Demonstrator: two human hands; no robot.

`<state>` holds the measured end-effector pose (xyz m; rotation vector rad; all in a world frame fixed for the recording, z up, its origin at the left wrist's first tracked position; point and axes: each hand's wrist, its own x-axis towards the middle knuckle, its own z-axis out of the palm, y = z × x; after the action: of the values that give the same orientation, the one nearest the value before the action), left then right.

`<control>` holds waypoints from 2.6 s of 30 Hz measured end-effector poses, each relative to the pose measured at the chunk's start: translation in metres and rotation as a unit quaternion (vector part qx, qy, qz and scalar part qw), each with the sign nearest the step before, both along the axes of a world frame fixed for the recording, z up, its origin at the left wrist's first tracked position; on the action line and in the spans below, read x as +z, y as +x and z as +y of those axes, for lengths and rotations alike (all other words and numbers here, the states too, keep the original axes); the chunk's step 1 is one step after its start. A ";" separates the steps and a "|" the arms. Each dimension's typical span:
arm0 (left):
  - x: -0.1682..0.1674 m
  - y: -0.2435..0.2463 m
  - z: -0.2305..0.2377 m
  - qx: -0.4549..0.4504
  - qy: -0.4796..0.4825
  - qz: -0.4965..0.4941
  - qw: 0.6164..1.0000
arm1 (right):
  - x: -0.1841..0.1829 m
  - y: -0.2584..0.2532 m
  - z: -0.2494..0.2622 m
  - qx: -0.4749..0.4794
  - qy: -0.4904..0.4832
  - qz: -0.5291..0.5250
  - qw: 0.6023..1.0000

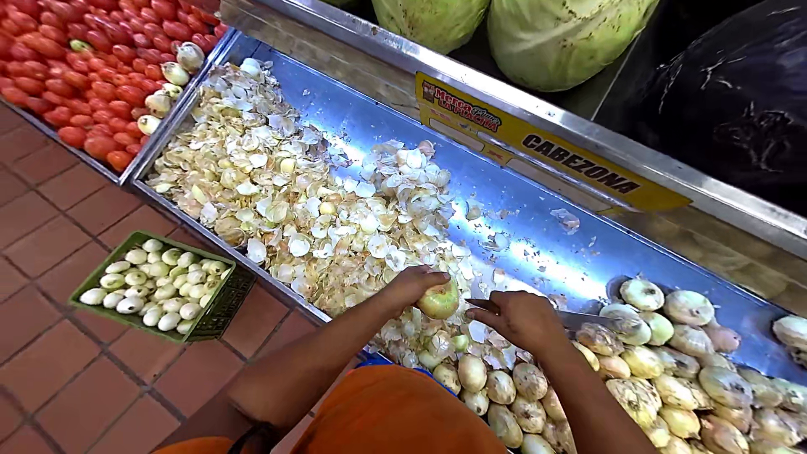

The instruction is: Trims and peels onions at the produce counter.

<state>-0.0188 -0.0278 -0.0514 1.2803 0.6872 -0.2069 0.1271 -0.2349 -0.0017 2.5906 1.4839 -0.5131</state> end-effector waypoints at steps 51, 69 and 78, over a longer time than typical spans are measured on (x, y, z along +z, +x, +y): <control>0.012 -0.009 -0.094 0.117 0.021 0.032 0.992 | -0.004 0.003 -0.018 0.117 -0.109 0.097 0.982; -0.025 0.009 -0.102 0.241 -0.020 0.087 0.966 | -0.041 0.012 -0.049 0.244 0.087 0.097 0.961; 0.007 -0.005 -0.055 0.214 -0.096 0.071 0.970 | -0.035 0.021 -0.044 0.077 0.053 0.113 0.989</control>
<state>-0.0237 -0.0826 -0.0441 0.9135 1.0230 -0.0084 0.1476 -0.2793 -0.0367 2.5353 1.8121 -0.7501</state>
